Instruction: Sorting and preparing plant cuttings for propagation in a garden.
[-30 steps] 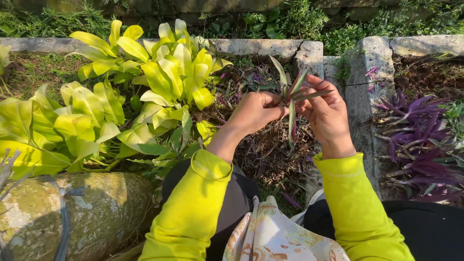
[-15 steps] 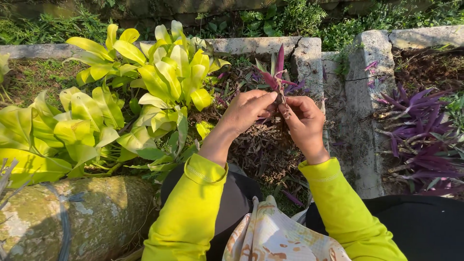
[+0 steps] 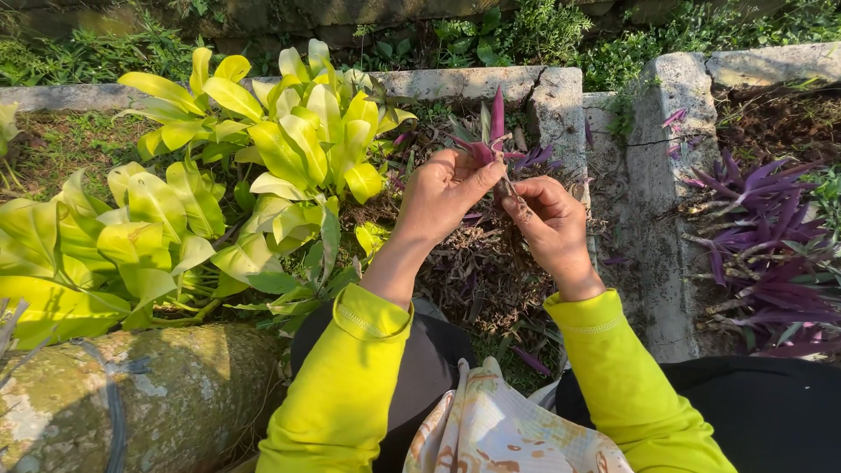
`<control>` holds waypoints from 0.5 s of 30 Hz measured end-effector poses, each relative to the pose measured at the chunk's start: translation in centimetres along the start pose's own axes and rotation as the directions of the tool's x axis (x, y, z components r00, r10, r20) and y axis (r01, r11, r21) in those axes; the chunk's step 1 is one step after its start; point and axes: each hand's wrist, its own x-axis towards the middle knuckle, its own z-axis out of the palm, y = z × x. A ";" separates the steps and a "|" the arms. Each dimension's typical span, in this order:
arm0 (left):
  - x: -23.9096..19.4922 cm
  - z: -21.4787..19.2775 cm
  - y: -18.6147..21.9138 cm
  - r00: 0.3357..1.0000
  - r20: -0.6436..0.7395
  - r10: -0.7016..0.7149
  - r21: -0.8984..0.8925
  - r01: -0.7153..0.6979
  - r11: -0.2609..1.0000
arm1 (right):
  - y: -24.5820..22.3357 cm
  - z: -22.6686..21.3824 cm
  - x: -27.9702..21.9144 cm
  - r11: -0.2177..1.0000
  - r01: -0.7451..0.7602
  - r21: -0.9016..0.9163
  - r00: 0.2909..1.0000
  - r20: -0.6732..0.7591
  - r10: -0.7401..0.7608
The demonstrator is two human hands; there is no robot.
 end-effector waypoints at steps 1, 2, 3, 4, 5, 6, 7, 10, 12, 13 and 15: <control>0.2 0.2 -1.2 1.000 0.001 -0.001 0.000 0.001 1.000 | -0.1 0.0 -0.1 1.000 -0.001 0.000 1.000 -0.001 0.001; 0.4 0.4 -2.4 0.999 0.038 -0.005 -0.147 0.011 0.989 | -0.2 0.0 -0.2 1.000 -0.003 0.008 1.000 0.029 0.003; 0.6 0.5 -3.6 0.997 0.072 -0.006 -0.290 0.026 0.957 | -0.3 0.0 -0.3 1.000 -0.006 0.017 0.998 0.062 0.005; 0.6 0.4 -3.2 0.998 0.070 -0.007 -0.289 0.027 0.957 | -0.1 -0.1 -0.4 1.000 -0.008 0.018 0.998 0.064 0.007; 0.5 0.4 -2.9 0.993 0.073 -0.090 -0.283 0.107 0.953 | 0.0 -0.2 -0.5 0.998 -0.049 0.025 0.996 0.070 0.047; 0.4 0.4 -2.5 0.982 0.078 -0.172 -0.276 0.187 0.943 | 0.2 -0.3 -0.6 0.995 -0.090 0.032 0.993 0.076 0.087; 0.4 0.3 -2.3 0.982 0.077 -0.173 -0.277 0.188 0.942 | 0.2 -0.3 -0.6 0.995 -0.091 0.031 0.993 0.077 0.088; 0.4 0.3 -2.1 0.958 0.105 -0.266 -0.220 0.283 0.933 | -0.9 0.1 -0.4 0.997 -0.069 0.036 0.995 0.077 0.066; 0.4 0.4 -3.0 0.963 0.135 -0.231 -0.231 0.258 0.938 | -2.8 0.9 -0.1 0.997 0.042 -0.060 0.994 0.107 -0.035; 0.3 0.4 -2.8 0.963 0.135 -0.232 -0.232 0.258 0.938 | -3.9 1.5 0.0 0.997 0.041 -0.060 0.994 0.108 -0.034; 0.0 0.5 -2.5 0.968 0.151 -0.200 -0.259 0.234 0.937 | -6.2 2.8 0.3 0.917 0.207 -0.342 0.976 0.137 -0.169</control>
